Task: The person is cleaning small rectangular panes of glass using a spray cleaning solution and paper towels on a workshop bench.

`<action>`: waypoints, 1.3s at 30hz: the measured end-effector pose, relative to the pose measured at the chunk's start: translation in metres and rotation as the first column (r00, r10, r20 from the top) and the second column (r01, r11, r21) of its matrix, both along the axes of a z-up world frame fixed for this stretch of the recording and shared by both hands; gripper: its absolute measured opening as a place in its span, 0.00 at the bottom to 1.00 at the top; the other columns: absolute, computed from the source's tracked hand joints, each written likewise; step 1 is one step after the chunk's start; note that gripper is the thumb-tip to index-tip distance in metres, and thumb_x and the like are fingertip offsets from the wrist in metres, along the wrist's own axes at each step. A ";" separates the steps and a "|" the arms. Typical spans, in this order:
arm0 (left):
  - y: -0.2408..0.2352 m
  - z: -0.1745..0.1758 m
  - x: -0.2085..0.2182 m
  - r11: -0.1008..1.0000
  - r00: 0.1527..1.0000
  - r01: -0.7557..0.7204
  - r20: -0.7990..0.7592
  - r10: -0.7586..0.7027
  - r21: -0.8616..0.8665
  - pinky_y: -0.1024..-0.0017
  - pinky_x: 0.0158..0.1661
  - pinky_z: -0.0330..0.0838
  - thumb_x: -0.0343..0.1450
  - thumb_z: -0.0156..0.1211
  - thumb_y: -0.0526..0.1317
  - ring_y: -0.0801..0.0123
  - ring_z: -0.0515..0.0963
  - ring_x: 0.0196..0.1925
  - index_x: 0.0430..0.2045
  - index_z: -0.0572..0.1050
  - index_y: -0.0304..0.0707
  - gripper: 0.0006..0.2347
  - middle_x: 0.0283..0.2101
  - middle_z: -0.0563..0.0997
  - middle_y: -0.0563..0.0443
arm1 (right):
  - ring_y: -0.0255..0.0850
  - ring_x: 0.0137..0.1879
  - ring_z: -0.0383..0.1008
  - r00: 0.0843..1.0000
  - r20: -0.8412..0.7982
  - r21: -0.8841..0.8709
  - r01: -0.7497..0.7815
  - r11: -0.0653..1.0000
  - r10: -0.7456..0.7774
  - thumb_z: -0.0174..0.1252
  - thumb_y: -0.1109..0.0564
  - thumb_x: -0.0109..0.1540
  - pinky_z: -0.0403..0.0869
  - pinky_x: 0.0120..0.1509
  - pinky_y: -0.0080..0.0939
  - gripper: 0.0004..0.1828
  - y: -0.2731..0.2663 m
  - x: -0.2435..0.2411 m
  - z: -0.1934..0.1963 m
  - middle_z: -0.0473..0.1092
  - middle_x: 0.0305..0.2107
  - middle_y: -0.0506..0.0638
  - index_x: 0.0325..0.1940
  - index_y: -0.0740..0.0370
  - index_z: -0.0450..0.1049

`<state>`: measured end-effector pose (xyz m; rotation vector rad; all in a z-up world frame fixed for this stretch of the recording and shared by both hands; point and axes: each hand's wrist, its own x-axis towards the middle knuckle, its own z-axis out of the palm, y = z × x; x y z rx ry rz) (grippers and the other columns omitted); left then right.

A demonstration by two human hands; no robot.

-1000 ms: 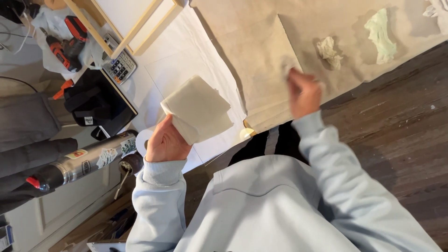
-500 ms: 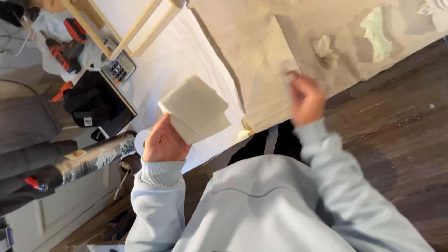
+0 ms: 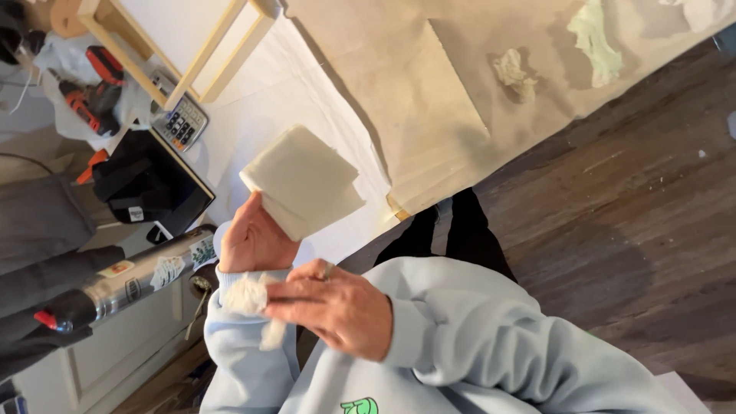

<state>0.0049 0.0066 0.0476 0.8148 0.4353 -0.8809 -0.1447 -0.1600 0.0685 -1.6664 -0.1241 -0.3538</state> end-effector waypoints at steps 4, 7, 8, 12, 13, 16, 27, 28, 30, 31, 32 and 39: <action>-0.003 -0.011 -0.001 0.998 0.998 0.011 0.059 -0.008 -0.065 0.51 0.71 0.63 0.83 0.40 0.40 0.51 0.77 0.66 0.67 0.69 0.30 0.19 0.66 0.77 0.37 | 0.53 0.62 0.76 0.961 -0.252 0.230 0.175 0.957 -0.115 0.55 0.65 0.65 0.72 0.71 0.51 0.17 -0.078 -0.020 -0.085 0.75 0.57 0.56 0.58 0.61 0.77; -0.012 -0.006 -0.002 0.998 0.996 -0.036 0.085 0.040 -0.049 0.43 0.71 0.64 0.82 0.36 0.43 0.45 0.80 0.64 0.66 0.70 0.35 0.20 0.64 0.79 0.38 | 0.60 0.65 0.77 0.803 -0.289 -0.199 0.481 0.854 -0.521 0.56 0.65 0.70 0.70 0.73 0.58 0.11 -0.152 -0.031 -0.190 0.80 0.55 0.59 0.52 0.62 0.83; -0.012 -0.007 -0.002 0.997 0.996 -0.027 0.086 0.033 -0.073 0.43 0.70 0.65 0.82 0.37 0.42 0.44 0.81 0.62 0.65 0.71 0.35 0.20 0.63 0.80 0.38 | 0.60 0.66 0.77 0.755 -0.238 -0.360 0.516 0.777 -0.611 0.56 0.62 0.76 0.71 0.72 0.59 0.11 -0.175 -0.037 -0.224 0.80 0.55 0.59 0.58 0.61 0.83; -0.012 -0.011 -0.003 0.996 0.995 -0.058 0.075 0.064 -0.067 0.43 0.70 0.66 0.82 0.37 0.42 0.44 0.82 0.63 0.65 0.71 0.35 0.19 0.63 0.80 0.38 | 0.53 0.64 0.79 0.712 -0.286 -0.457 0.487 0.744 -0.641 0.61 0.63 0.74 0.76 0.69 0.55 0.12 -0.163 -0.047 -0.236 0.80 0.56 0.51 0.58 0.53 0.85; -0.010 -0.014 -0.004 0.995 0.996 -0.041 0.078 0.048 -0.087 0.42 0.71 0.64 0.82 0.37 0.43 0.44 0.80 0.64 0.66 0.70 0.35 0.20 0.65 0.79 0.38 | 0.51 0.61 0.80 0.751 -0.213 -0.505 0.463 0.728 -0.625 0.61 0.61 0.72 0.75 0.68 0.52 0.13 -0.152 -0.050 -0.232 0.81 0.54 0.49 0.57 0.49 0.86; -0.007 -0.017 -0.004 0.992 0.997 -0.016 0.079 0.025 -0.121 0.41 0.72 0.63 0.82 0.36 0.43 0.43 0.80 0.66 0.68 0.69 0.38 0.21 0.67 0.78 0.39 | 0.51 0.56 0.82 0.823 -0.179 -0.431 0.426 0.795 -0.539 0.60 0.56 0.71 0.76 0.66 0.50 0.10 -0.086 -0.035 -0.145 0.82 0.50 0.50 0.52 0.48 0.86; 0.005 -0.025 0.002 0.998 0.999 -0.012 0.049 0.015 -0.067 0.41 0.70 0.65 0.81 0.36 0.43 0.43 0.79 0.65 0.69 0.68 0.42 0.21 0.66 0.78 0.40 | 0.28 0.19 0.53 0.776 -0.597 0.179 0.378 0.908 -0.205 0.56 0.71 0.61 0.58 0.21 0.32 0.22 -0.120 -0.024 -0.120 0.80 0.32 0.38 0.55 0.55 0.82; 0.006 -0.026 0.001 0.997 0.999 -0.019 0.048 0.023 -0.080 0.41 0.70 0.66 0.81 0.37 0.43 0.43 0.80 0.65 0.69 0.69 0.41 0.21 0.66 0.78 0.40 | 0.39 0.39 0.68 0.765 -0.467 -0.073 0.468 0.881 -0.445 0.60 0.64 0.66 0.68 0.43 0.39 0.14 -0.146 -0.026 -0.165 0.81 0.40 0.46 0.54 0.56 0.83; 0.004 -0.027 0.003 0.995 0.998 -0.022 0.049 0.027 -0.095 0.42 0.69 0.66 0.81 0.38 0.43 0.43 0.80 0.64 0.68 0.69 0.41 0.20 0.66 0.79 0.39 | 0.50 0.59 0.82 0.725 -0.267 -0.299 0.564 0.770 -0.635 0.65 0.57 0.71 0.78 0.64 0.46 0.08 -0.178 -0.030 -0.221 0.82 0.48 0.54 0.53 0.57 0.85; 0.004 -0.027 0.002 0.996 0.998 -0.025 0.047 0.029 -0.083 0.42 0.69 0.66 0.81 0.38 0.43 0.43 0.80 0.64 0.69 0.69 0.41 0.20 0.66 0.78 0.39 | 0.49 0.58 0.82 0.727 -0.239 -0.359 0.550 0.754 -0.644 0.60 0.58 0.74 0.77 0.65 0.46 0.10 -0.184 -0.032 -0.231 0.82 0.49 0.52 0.55 0.56 0.86; 0.005 -0.027 0.001 0.997 0.998 -0.028 0.046 0.032 -0.071 0.42 0.69 0.66 0.81 0.37 0.43 0.43 0.80 0.65 0.69 0.68 0.41 0.21 0.67 0.78 0.39 | 0.47 0.56 0.81 0.729 -0.211 -0.417 0.535 0.735 -0.651 0.55 0.58 0.77 0.77 0.66 0.45 0.14 -0.189 -0.034 -0.241 0.82 0.51 0.50 0.57 0.55 0.87; 0.015 -0.035 0.002 0.995 0.998 -0.040 0.042 0.044 -0.089 0.42 0.72 0.63 0.82 0.36 0.43 0.43 0.78 0.67 0.69 0.68 0.40 0.21 0.68 0.76 0.38 | 0.49 0.48 0.80 0.893 -0.067 -0.490 0.358 0.795 -0.444 0.54 0.56 0.68 0.78 0.57 0.45 0.10 -0.061 -0.024 -0.117 0.78 0.36 0.49 0.40 0.52 0.82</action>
